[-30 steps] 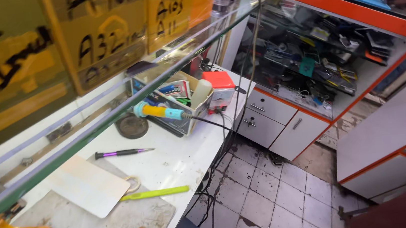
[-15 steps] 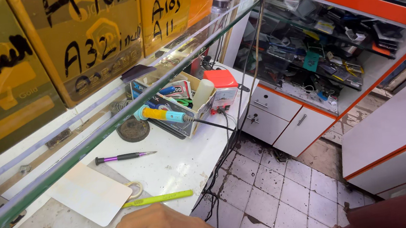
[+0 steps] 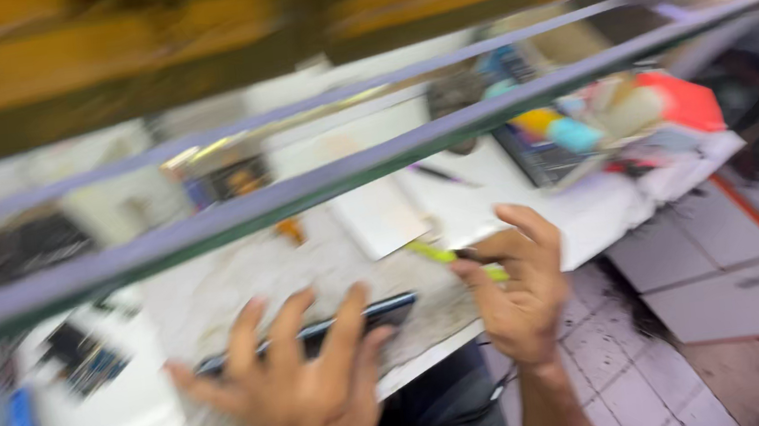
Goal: The person cleans the back and edges of a black smartphone using a small tool and a white cloth. They repeatedly wipe the device's surface and seams, occasionally rotating the phone to access different areas.
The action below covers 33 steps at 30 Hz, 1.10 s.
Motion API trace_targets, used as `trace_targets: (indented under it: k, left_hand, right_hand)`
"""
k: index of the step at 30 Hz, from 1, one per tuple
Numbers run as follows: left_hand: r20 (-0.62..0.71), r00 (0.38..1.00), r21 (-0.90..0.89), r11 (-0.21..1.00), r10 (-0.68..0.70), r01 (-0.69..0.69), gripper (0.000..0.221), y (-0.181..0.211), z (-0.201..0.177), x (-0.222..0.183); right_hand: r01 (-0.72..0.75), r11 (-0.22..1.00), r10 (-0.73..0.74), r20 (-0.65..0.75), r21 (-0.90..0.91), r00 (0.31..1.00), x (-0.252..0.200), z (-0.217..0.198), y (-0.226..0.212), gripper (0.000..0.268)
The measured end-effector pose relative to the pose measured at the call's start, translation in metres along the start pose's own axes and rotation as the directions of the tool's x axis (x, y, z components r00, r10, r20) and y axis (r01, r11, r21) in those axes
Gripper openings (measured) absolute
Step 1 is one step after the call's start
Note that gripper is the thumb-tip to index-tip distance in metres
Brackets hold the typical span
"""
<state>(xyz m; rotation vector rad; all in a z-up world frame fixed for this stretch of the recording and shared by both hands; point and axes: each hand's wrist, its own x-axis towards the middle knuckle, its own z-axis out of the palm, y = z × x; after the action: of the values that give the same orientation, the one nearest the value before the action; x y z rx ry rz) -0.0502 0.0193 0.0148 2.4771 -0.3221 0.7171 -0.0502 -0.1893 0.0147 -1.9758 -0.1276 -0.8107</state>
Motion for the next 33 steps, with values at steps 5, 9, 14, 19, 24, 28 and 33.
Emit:
trace_targets:
  k: [5, 9, 14, 19, 24, 28, 33]
  left_hand:
    - [0.052, 0.996, -0.056, 0.996, 0.066, -0.063, 0.037, 0.007, -0.007, -0.004]
    - [0.082, 0.994, -0.097, 0.993, 0.072, -0.064, 0.033, 0.007, -0.006, 0.002]
    - [0.043, 0.998, -0.139, 0.989, 0.049, -0.043, 0.040, 0.009, 0.006, 0.004]
    - [0.016, 1.000, -0.114, 0.993, 0.024, -0.022, 0.042, 0.013, 0.018, -0.003]
    - [0.029, 0.999, -0.070, 0.997, 0.025, -0.023, 0.039, 0.013, 0.019, -0.002]
    - [-0.004, 0.999, -0.030, 0.999, 0.037, -0.037, 0.038, 0.013, 0.017, 0.000]
    - [0.002, 1.000, -0.021, 1.000, 0.023, -0.023, 0.033, 0.014, 0.016, 0.002]
  right_hand:
    - [-0.102, 0.968, 0.099, 0.027, 0.231, 0.995, -0.031, 0.016, -0.008, 0.014]
    - [-0.068, 0.979, 0.072, -0.011, 0.194, 0.997, -0.035, 0.022, -0.012, 0.016]
    - [-0.097, 0.971, 0.111, -0.053, 0.218, 0.992, -0.035, 0.027, -0.006, 0.010]
    - [0.007, 0.991, 0.004, -0.082, 0.137, 0.997, -0.040, 0.026, -0.003, 0.014]
    - [0.077, 0.997, -0.076, -0.043, 0.017, 0.996, -0.022, 0.026, -0.013, 0.010]
    - [0.146, 0.986, -0.140, 0.078, -0.077, 0.987, 0.000, 0.025, -0.033, 0.009]
    - [0.226, 0.949, -0.176, 0.225, -0.220, 0.958, 0.022, 0.024, -0.056, 0.013]
